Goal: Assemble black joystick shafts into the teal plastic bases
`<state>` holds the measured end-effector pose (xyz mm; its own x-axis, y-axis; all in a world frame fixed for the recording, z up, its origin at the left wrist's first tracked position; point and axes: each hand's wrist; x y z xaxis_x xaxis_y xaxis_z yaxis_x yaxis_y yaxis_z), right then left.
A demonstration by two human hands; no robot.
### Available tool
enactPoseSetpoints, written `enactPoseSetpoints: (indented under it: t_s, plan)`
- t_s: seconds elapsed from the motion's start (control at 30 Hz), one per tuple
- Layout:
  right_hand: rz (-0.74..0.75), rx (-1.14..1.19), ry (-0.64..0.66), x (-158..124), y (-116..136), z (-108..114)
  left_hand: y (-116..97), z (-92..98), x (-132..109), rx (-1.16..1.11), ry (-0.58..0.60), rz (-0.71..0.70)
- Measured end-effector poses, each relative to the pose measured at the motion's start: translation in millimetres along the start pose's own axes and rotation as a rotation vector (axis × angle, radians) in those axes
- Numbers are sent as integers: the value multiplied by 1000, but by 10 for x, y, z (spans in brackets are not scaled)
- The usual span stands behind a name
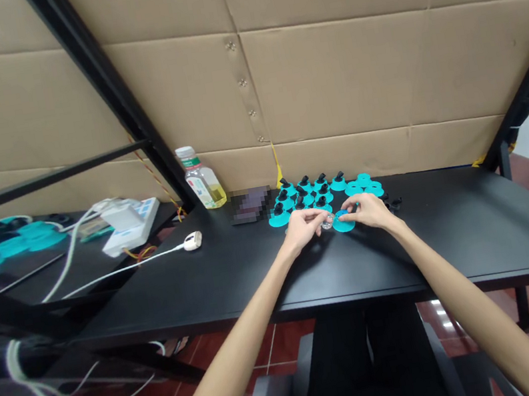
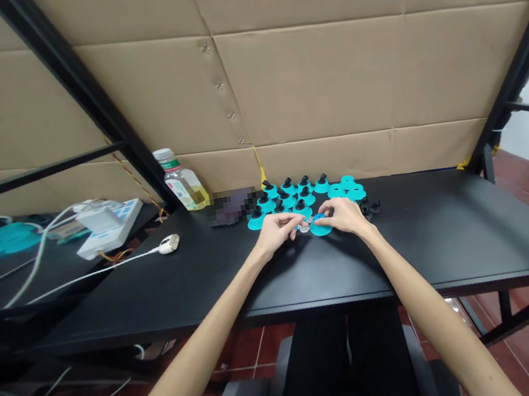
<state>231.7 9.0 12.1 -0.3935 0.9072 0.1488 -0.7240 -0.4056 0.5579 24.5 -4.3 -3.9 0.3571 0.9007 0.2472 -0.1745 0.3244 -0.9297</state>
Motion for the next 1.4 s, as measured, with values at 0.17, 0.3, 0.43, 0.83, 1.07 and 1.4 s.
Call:
enactPoseSetpoints:
  t_s: [0.17, 0.3, 0.43, 0.83, 1.07, 1.4]
  plan:
    - [1, 20, 8, 23, -32, -12, 27, 5, 9, 7, 6, -11]
    - [-10, -18, 12, 29, -36, -21, 55, 13, 12, 19, 20, -8]
    - [-3, -52, 25, 18, -9, -23, 80, 13, 21, 43, 20, -4]
    - [-82, -219, -74, -24, 11, 137, 116, -47, -28, 394, -83, -66]
    - [-144, -438, 92, -69, 27, 173, 124, -159, -115, 871, -24, -237]
    - [-131, -436, 181, -68, -28, 155, 106, -167, -129, 901, 11, -231]
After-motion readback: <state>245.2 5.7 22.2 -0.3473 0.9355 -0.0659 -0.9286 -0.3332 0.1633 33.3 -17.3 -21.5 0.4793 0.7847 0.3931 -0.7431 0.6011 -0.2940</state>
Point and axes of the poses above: each hand's wrist, its own x-axis towards the middle knuckle, its own z-axis out of the back of the hand, y = z × x, and after that the axes turned 8 degrees about y, right-handed
